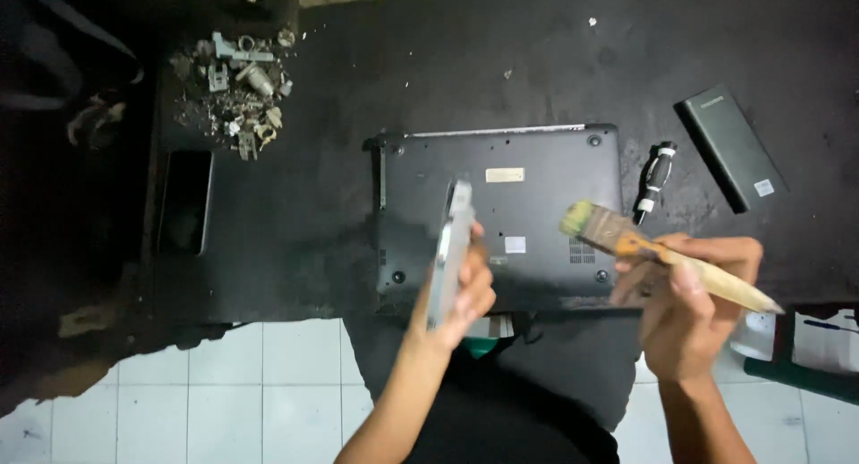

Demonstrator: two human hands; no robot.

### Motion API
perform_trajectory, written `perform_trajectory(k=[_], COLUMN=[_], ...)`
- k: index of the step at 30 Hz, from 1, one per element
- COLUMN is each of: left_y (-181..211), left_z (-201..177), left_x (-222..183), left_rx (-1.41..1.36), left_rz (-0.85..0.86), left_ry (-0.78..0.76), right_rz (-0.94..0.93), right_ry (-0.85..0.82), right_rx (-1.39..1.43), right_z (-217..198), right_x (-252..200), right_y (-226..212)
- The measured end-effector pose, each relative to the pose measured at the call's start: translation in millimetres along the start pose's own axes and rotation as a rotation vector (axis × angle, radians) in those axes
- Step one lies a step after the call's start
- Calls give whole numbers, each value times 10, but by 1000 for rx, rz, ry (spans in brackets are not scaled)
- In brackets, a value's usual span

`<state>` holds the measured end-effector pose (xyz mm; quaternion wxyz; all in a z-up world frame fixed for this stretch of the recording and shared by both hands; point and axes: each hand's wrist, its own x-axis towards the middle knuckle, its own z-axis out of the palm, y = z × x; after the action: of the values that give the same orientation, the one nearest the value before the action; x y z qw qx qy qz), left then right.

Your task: Securing the back cover and internal components of a laptop using a screwdriver and cleaning parts with a brush.

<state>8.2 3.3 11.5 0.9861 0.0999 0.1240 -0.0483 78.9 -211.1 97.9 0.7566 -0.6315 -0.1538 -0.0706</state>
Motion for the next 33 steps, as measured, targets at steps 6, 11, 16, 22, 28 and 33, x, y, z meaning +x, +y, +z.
perform_trajectory(k=[6,11,16,22,28,33], left_y=[-235,122,807,1300,1649,1786], left_z=[151,228,-33,969,460,275], left_x=[-89,90,437,898,1772,1981], left_rx=[-56,65,427,1102,1372,1454], left_rz=[-170,-93,367,479,413,334], left_ry=[-169,-152,54,316,420,482], right_rz=[93,257,464,711,813,388], right_ry=[-300,-426,-64,-16,-214,-75], right_rx=[35,-226,-660,-1028,-1518,-1133], right_z=[229,-445,-1073,-1249,-1194,-2134], right_x=[-136,-365,83,543,733,140], right_y=[-6,229,207,187,121,69])
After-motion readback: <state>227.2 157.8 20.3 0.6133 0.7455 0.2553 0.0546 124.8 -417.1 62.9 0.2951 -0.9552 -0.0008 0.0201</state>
